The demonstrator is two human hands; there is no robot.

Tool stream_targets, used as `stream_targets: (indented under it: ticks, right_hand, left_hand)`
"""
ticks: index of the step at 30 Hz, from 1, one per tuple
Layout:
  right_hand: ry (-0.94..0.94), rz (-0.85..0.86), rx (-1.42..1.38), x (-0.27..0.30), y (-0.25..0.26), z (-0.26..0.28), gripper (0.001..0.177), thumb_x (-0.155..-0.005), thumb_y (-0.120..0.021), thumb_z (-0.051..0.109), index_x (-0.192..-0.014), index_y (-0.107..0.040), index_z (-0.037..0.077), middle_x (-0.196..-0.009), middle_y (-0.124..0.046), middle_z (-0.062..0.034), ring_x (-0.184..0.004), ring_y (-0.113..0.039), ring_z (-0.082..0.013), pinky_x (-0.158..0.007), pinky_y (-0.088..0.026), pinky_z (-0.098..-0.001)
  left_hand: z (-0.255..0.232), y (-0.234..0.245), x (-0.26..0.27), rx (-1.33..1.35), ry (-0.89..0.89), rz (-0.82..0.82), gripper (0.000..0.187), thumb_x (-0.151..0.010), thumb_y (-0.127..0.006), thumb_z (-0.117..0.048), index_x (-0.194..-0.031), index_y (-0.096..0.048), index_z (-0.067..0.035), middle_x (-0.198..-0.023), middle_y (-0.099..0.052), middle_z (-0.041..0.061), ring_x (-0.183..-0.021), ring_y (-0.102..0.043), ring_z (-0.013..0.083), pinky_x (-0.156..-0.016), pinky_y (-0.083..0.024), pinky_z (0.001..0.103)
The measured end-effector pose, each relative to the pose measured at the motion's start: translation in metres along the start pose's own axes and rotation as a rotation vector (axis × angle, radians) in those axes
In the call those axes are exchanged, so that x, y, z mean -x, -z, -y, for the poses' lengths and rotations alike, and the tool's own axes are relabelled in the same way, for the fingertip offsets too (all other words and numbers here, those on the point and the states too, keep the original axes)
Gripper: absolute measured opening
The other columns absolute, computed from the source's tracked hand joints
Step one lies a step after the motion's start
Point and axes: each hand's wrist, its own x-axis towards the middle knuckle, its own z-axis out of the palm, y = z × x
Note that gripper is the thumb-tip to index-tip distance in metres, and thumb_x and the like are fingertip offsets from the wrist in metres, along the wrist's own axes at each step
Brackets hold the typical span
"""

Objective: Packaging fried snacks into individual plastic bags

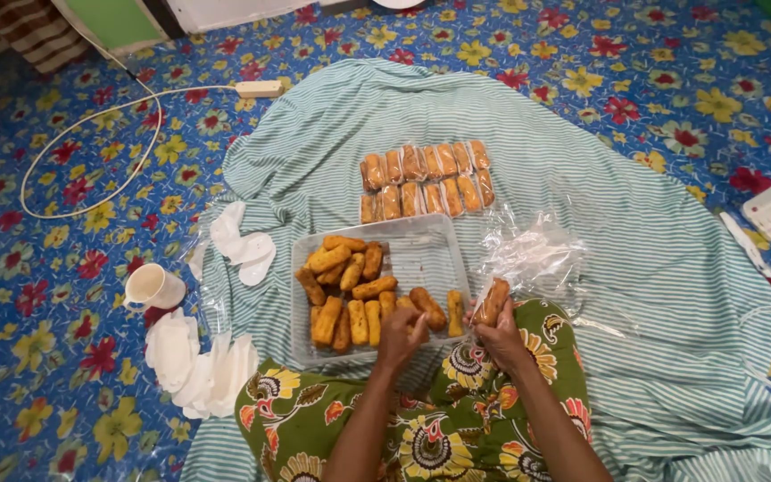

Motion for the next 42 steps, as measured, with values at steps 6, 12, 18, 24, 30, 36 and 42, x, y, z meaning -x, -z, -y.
stream_targets:
  ticks: [6,12,18,24,30,36,42]
  right_hand:
    - [-0.013,-0.006,0.002,0.005,-0.004,0.005,0.091,-0.065,-0.057,-0.025,-0.140,-0.030,0.019,-0.122,-0.058,-0.0172,-0.098,-0.066,-0.0274,-0.092,-0.060,-0.0481]
    - [-0.022,0.005,-0.036,0.007,-0.001,0.003,0.093,-0.065,-0.058,-0.026,-0.141,-0.030,0.020,-0.123,-0.058,-0.0179,-0.098,-0.066,-0.0278,-0.090,-0.061,-0.0470]
    - [-0.030,0.002,-0.040,0.013,-0.006,0.010,0.091,-0.066,-0.056,-0.026,-0.140,-0.029,0.018,-0.125,-0.057,-0.0170,-0.099,-0.065,-0.0257,-0.090,-0.061,-0.0445]
    - [-0.032,-0.026,-0.070,0.018,-0.015,0.018,0.088,-0.065,-0.056,-0.027,-0.137,-0.032,0.019,-0.122,-0.059,-0.0167,-0.098,-0.066,-0.0272,-0.090,-0.062,-0.0463]
    - [-0.036,-0.015,-0.088,0.016,-0.013,0.015,0.088,-0.065,-0.059,-0.028,-0.135,-0.032,0.019,-0.122,-0.058,-0.0166,-0.098,-0.066,-0.0260,-0.090,-0.062,-0.0442]
    - [-0.032,-0.017,-0.086,0.012,-0.003,0.006,0.093,-0.066,-0.056,-0.027,-0.140,-0.030,0.022,-0.122,-0.057,-0.0149,-0.098,-0.066,-0.0250,-0.091,-0.062,-0.0427]
    - [-0.040,-0.003,-0.084,0.013,-0.010,0.010,0.090,-0.066,-0.058,-0.026,-0.138,-0.033,0.022,-0.122,-0.059,-0.0151,-0.097,-0.068,-0.0257,-0.090,-0.062,-0.0439]
  left_hand:
    - [-0.031,0.008,0.002,0.026,-0.006,-0.012,0.026,-0.097,-0.067,-0.018,-0.122,-0.071,-0.012,-0.097,-0.073,0.014,-0.091,-0.072,0.0350,-0.078,-0.059,0.043]
    - [0.003,-0.008,0.009,-0.019,-0.058,-0.057,0.013,-0.096,-0.072,-0.026,-0.090,-0.076,-0.014,-0.072,-0.066,0.006,-0.071,-0.069,0.0283,-0.069,-0.057,0.038]
    - [-0.047,0.007,0.003,-0.027,-0.047,-0.136,0.027,-0.094,-0.070,-0.014,-0.121,-0.068,-0.011,-0.087,-0.067,0.013,-0.085,-0.071,0.0334,-0.078,-0.058,0.042]
    - [-0.044,0.003,0.013,-0.153,0.012,-0.101,0.016,-0.100,-0.064,-0.024,-0.093,-0.073,-0.013,-0.073,-0.068,0.012,-0.073,-0.071,0.0347,-0.067,-0.056,0.044]
    - [-0.028,-0.009,0.010,-0.062,-0.048,-0.108,0.010,-0.095,-0.073,-0.024,-0.099,-0.076,-0.015,-0.080,-0.070,0.007,-0.077,-0.073,0.0282,-0.069,-0.059,0.035]
    - [-0.068,0.002,0.005,-0.037,0.004,-0.088,0.021,-0.098,-0.057,-0.008,-0.115,-0.068,-0.011,-0.083,-0.070,0.022,-0.082,-0.070,0.0451,-0.072,-0.056,0.050]
    - [-0.051,0.001,0.006,-0.166,0.035,-0.045,0.032,-0.104,-0.056,-0.029,-0.079,-0.062,-0.011,-0.068,-0.061,0.013,-0.071,-0.067,0.0392,-0.066,-0.053,0.047]
